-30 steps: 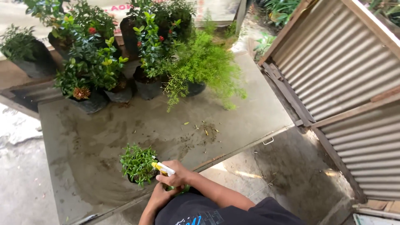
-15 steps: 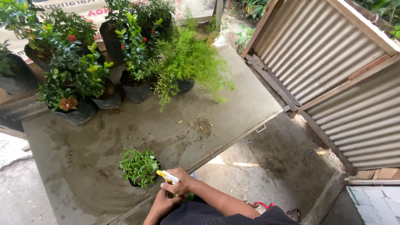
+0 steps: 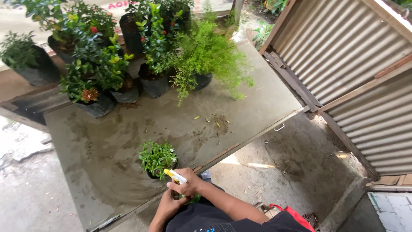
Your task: The person sprays a small potted plant on a metal table using a handheld spray bottle. The person repeatedly mists the plant's leaves and the table surface around it. Other potted plants are visible on the table but are not handled.
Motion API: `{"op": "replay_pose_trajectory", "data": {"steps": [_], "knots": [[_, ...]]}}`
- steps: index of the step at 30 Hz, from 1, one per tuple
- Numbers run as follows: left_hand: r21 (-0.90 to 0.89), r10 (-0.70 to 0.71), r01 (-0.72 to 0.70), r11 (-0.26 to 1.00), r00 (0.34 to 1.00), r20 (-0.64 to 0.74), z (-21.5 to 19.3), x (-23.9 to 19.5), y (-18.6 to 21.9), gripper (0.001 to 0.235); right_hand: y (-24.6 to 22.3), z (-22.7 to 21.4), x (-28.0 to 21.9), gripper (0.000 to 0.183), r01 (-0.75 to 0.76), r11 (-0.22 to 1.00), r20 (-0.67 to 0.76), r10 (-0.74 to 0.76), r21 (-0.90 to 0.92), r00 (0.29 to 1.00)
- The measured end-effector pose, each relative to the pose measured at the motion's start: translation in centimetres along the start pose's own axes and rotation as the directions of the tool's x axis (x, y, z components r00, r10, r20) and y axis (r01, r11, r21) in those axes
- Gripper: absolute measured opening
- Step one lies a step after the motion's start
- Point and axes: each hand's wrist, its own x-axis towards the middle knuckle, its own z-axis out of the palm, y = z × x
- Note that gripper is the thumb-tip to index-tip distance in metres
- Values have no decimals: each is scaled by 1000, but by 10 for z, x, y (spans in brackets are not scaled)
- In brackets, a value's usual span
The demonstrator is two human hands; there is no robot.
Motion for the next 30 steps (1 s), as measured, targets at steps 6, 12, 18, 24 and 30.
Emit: {"op": "replay_pose_trajectory", "data": {"steps": [6, 12, 18, 24, 30], "knots": [[-29, -4, 4, 1000, 1000, 0, -6, -8, 4, 48, -6, 8, 0, 30, 17, 1000, 22, -16, -8, 1000], [39, 8, -9, 999, 1000, 20, -3, -6, 2, 45, 2, 9, -1, 29, 71, 996, -11, -72, -48, 997], [-7, -17, 17, 1000, 999, 37, 7, 0, 7, 45, 0, -5, -1, 29, 11, 1000, 23, -10, -21, 1000], [50, 34, -34, 998, 999, 3, 16, 6, 15, 50, 4, -19, 4, 30, -39, 998, 50, 42, -56, 998], [83, 55, -48, 995, 995, -88, 24, 15, 24, 58, 13, -32, 16, 30, 39, 998, 89, -34, -52, 995]]}}
